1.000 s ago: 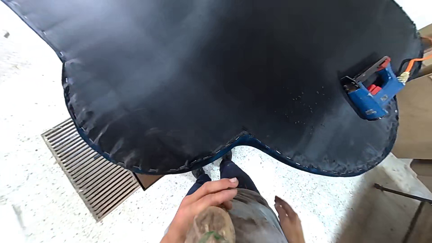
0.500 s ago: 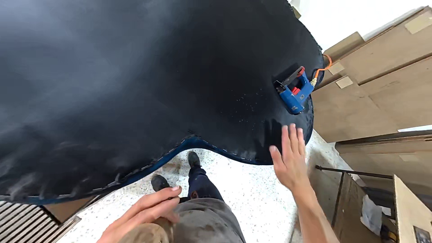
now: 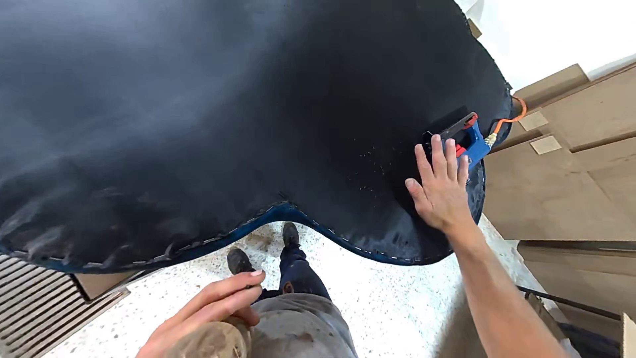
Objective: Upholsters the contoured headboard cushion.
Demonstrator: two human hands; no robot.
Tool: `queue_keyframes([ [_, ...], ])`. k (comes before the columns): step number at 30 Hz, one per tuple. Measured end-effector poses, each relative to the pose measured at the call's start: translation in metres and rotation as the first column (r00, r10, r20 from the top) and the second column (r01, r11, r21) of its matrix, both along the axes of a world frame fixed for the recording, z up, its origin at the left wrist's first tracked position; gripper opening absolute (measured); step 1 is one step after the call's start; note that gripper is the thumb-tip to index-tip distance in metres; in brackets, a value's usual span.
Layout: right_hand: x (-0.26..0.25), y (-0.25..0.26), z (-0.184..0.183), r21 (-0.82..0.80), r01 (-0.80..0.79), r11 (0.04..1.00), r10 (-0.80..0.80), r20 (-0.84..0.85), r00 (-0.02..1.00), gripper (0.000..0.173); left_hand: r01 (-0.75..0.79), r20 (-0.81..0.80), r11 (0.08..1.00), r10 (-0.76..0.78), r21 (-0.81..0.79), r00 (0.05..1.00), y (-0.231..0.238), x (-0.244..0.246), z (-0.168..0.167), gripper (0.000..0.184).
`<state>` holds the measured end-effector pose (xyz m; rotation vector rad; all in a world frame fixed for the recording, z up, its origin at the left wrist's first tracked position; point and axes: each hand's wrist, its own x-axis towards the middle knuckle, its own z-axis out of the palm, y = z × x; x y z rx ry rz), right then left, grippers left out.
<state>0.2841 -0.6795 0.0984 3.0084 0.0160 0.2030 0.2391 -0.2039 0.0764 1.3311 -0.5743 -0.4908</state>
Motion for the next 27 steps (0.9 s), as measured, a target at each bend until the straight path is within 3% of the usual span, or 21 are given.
queue_keyframes([
  [3, 0.03, -0.023, -0.001, -0.189, -0.011, 0.982, 0.0, -0.061, 0.998, 0.081, 0.001, 0.005, 1.0, -0.001, 0.003, 1.0, -0.009, -0.001, 0.0, 0.072],
  [5, 0.04, -0.023, -0.002, -0.23, -0.054, 0.972, 0.029, -0.114, 0.993, 0.085, -0.002, 0.006, 1.0, 0.002, 0.006, 1.0, -0.014, -0.001, 0.0, 0.072],
  [12, 0.015, 0.027, -0.001, 0.119, -0.382, 0.916, 0.396, -0.137, 0.908, 0.077, -0.075, -0.018, 0.997, 0.075, 0.002, 0.997, -0.018, -0.006, -0.003, 0.074],
  [17, 0.056, -0.01, 0.005, -0.081, -0.3, 0.95, 0.285, -0.158, 0.945, 0.082, -0.107, -0.019, 0.994, 0.108, 0.018, 0.994, -0.021, -0.007, -0.005, 0.074],
  [19, 0.062, -0.01, -0.001, -0.104, -0.341, 0.934, 0.319, -0.183, 0.93, 0.085, -0.12, -0.029, 0.993, 0.12, 0.014, 0.992, -0.028, -0.006, -0.004, 0.074],
  [24, 0.054, 0.006, 0.006, 0.146, -0.547, 0.824, 0.566, -0.215, 0.795, 0.077, -0.172, -0.021, 0.985, 0.172, 0.02, 0.985, -0.048, -0.009, -0.005, 0.072],
  [27, 0.084, -0.003, 0.009, 0.139, -0.573, 0.808, 0.589, -0.175, 0.789, 0.077, -0.175, -0.015, 0.985, 0.175, 0.013, 0.984, -0.051, -0.008, -0.003, 0.072],
])
